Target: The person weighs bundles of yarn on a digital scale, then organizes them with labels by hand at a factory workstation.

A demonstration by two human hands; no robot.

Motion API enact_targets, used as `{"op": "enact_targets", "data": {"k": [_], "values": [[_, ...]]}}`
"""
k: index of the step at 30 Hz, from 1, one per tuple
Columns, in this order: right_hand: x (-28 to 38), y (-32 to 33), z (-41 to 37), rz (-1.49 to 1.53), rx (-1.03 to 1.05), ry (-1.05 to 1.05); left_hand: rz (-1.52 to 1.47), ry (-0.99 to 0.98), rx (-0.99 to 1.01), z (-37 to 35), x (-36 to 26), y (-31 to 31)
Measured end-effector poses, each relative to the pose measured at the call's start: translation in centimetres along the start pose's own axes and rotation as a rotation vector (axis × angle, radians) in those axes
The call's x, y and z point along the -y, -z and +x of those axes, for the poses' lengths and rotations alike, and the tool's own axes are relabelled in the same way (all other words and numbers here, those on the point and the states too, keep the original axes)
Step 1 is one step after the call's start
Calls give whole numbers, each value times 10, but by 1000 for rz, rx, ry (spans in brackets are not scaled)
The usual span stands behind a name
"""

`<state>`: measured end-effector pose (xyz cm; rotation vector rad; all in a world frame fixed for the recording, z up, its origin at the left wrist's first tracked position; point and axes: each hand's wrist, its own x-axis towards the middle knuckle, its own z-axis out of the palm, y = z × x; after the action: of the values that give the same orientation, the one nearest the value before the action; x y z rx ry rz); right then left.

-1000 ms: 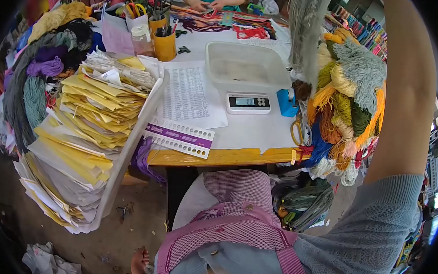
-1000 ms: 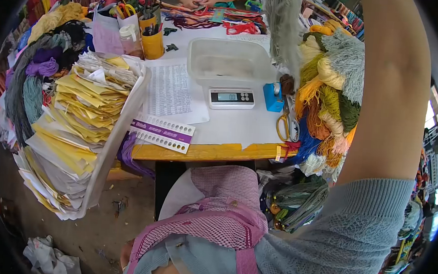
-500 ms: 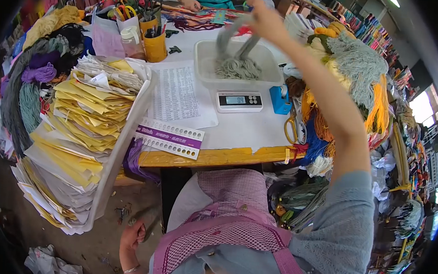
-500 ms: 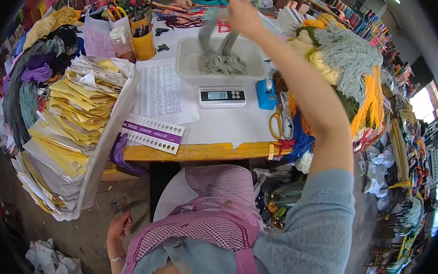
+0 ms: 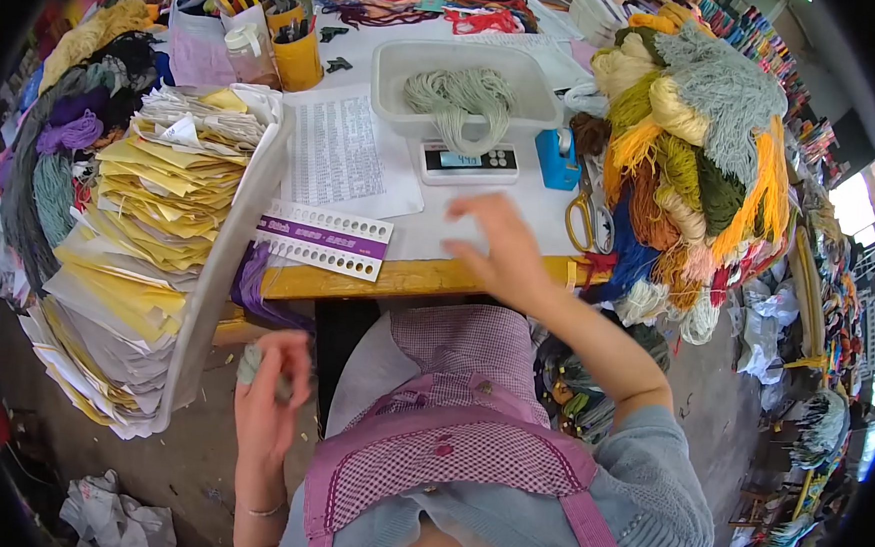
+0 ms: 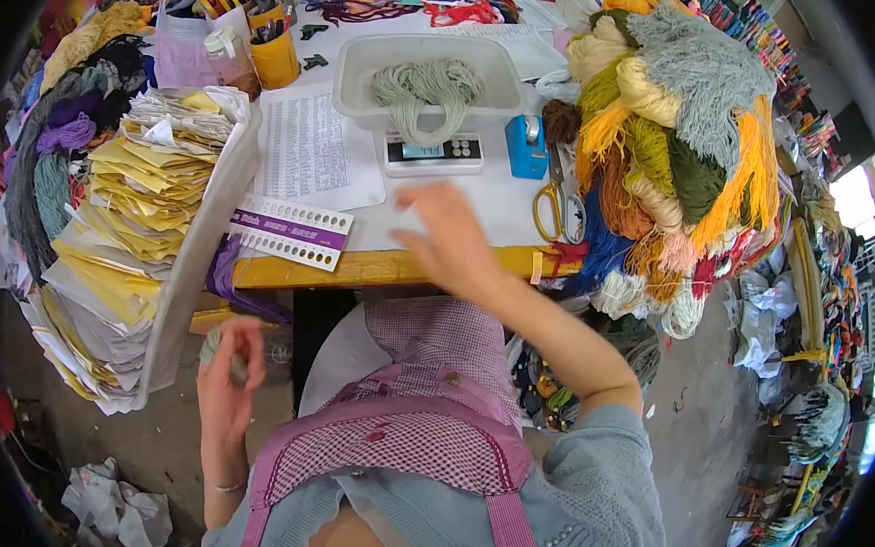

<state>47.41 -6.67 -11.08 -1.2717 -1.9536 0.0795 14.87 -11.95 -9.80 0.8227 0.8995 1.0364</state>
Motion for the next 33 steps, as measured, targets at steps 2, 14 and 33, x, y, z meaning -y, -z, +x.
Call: {"op": "enact_targets", "data": {"k": [2, 14, 33], "values": [[27, -19, -16, 318, 222, -135, -3, -43, 115, 10, -2, -29], [83, -30, -21, 1117, 366, -539, 513, -306, 471, 47, 7, -59], [-39, 12, 70, 415, 213, -554, 1, -96, 173, 121, -19, -106]]}}
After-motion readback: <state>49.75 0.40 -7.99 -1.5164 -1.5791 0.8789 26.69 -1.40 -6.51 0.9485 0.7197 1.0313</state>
